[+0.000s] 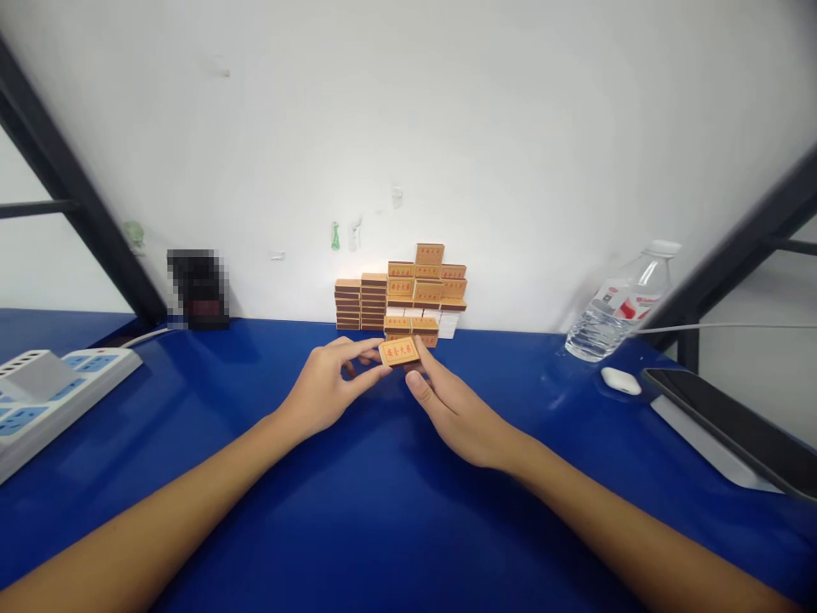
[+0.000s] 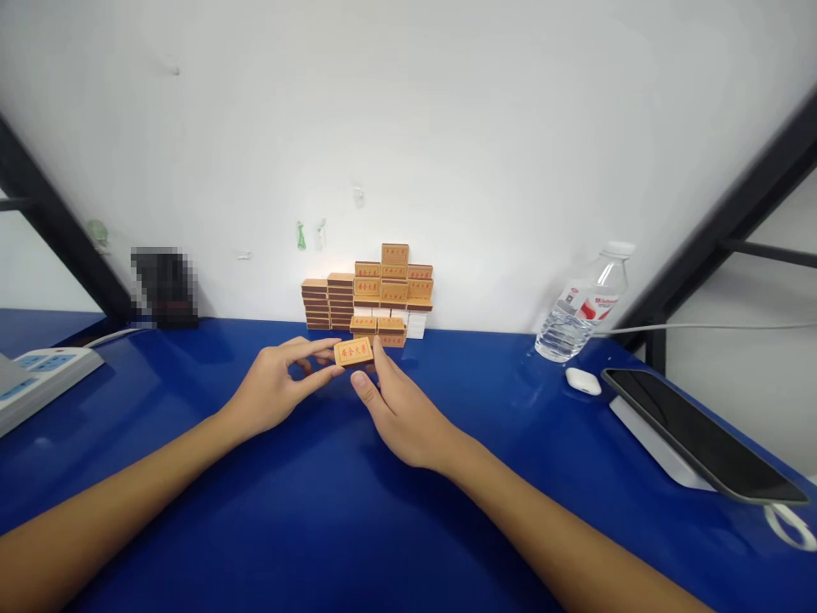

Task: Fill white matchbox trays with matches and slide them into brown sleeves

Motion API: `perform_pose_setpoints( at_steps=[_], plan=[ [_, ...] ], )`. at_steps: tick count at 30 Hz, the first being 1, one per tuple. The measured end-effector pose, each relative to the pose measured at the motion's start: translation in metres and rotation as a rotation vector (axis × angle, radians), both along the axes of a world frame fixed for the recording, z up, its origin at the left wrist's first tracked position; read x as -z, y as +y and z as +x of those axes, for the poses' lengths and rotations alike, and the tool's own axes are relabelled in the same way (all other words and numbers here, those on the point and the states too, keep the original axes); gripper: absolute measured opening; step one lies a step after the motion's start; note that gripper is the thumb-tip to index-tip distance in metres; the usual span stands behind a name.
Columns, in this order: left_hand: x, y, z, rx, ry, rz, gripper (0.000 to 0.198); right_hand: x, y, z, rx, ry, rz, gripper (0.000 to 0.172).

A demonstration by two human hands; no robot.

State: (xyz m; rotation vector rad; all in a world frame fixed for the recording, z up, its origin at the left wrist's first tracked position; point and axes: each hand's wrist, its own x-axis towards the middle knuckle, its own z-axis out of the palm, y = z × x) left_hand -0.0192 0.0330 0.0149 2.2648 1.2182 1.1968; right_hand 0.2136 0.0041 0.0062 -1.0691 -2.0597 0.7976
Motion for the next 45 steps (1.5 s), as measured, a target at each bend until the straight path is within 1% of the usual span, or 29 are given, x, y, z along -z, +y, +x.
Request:
perform_pose_setpoints(
  at_steps=[2,5,8,10,11,15,17,19,23,27,30,31,32,33,34,35,36,37,38,40,42,45],
  plan=[
    [-0.009,0.009,-0.008,-0.059,-0.003,0.033,0.044,0.006,0.005,0.003,0.067,-0.07,0.035,0.074],
    [-0.026,0.03,-0.024,-0.159,0.006,0.021,0.043,0.013,0.014,0.009,0.097,-0.157,0.112,0.07],
    [-0.04,0.054,-0.041,-0.24,0.104,0.077,0.045,0.013,0.019,0.014,0.098,-0.183,0.147,0.065],
    [-0.048,0.07,-0.048,-0.303,0.13,0.125,0.045,0.011,0.019,0.015,0.091,-0.192,0.158,0.062],
    [-0.05,0.079,-0.051,-0.312,0.136,0.127,0.045,0.01,0.018,0.015,0.087,-0.2,0.158,0.061],
    [-0.056,0.106,-0.052,-0.335,0.161,0.157,0.039,0.007,0.017,0.014,0.085,-0.22,0.168,0.055],
    [-0.055,0.114,-0.049,-0.36,0.168,0.181,0.034,0.007,0.017,0.014,0.083,-0.22,0.187,0.05],
    [-0.053,0.116,-0.046,-0.392,0.166,0.203,0.03,0.007,0.018,0.014,0.075,-0.223,0.205,0.047],
    [-0.049,0.113,-0.042,-0.45,0.161,0.234,0.028,0.009,0.02,0.015,0.071,-0.235,0.23,0.045],
    [-0.049,0.109,-0.043,-0.49,0.184,0.244,0.032,0.009,0.019,0.015,0.075,-0.226,0.237,0.042],
    [-0.045,0.094,-0.042,-0.506,0.212,0.254,0.04,0.009,0.021,0.017,0.074,-0.215,0.229,0.041],
    [-0.041,0.085,-0.041,-0.519,0.22,0.279,0.041,0.009,0.023,0.018,0.083,-0.212,0.239,0.039],
    [-0.036,0.075,-0.038,-0.535,0.252,0.339,0.04,0.01,0.026,0.02,0.098,-0.211,0.259,0.035],
    [-0.03,0.063,-0.034,-0.497,0.294,0.374,0.036,0.011,0.029,0.023,0.119,-0.214,0.288,0.031],
    [-0.023,0.051,-0.03,-0.378,0.348,0.376,0.032,0.012,0.032,0.026,0.144,-0.221,0.321,0.027],
    [-0.016,0.04,-0.027,-0.176,0.438,0.327,0.028,0.013,0.036,0.029,0.171,-0.232,0.354,0.023],
    [-0.01,0.031,-0.023,-0.005,0.525,0.257,0.027,0.014,0.039,0.032,0.195,-0.249,0.381,0.02],
    [-0.004,0.023,-0.02,0.071,0.581,0.202,0.027,0.015,0.042,0.034,0.217,-0.27,0.4,0.018],
    [0.001,0.018,-0.018,0.08,0.608,0.163,0.027,0.016,0.044,0.036,0.236,-0.298,0.408,0.017],
    [0.007,0.014,-0.016,0.049,0.596,0.069,0.032,0.015,0.044,0.039,0.278,-0.374,0.381,0.015],
    [0.009,0.014,-0.017,0.023,0.561,-0.006,0.04,0.013,0.043,0.04,0.306,-0.473,0.309,0.013],
    [0.008,0.015,-0.018,0.039,0.545,-0.048,0.044,0.01,0.038,0.039,0.271,-0.605,0.227,0.012]
  ],
)
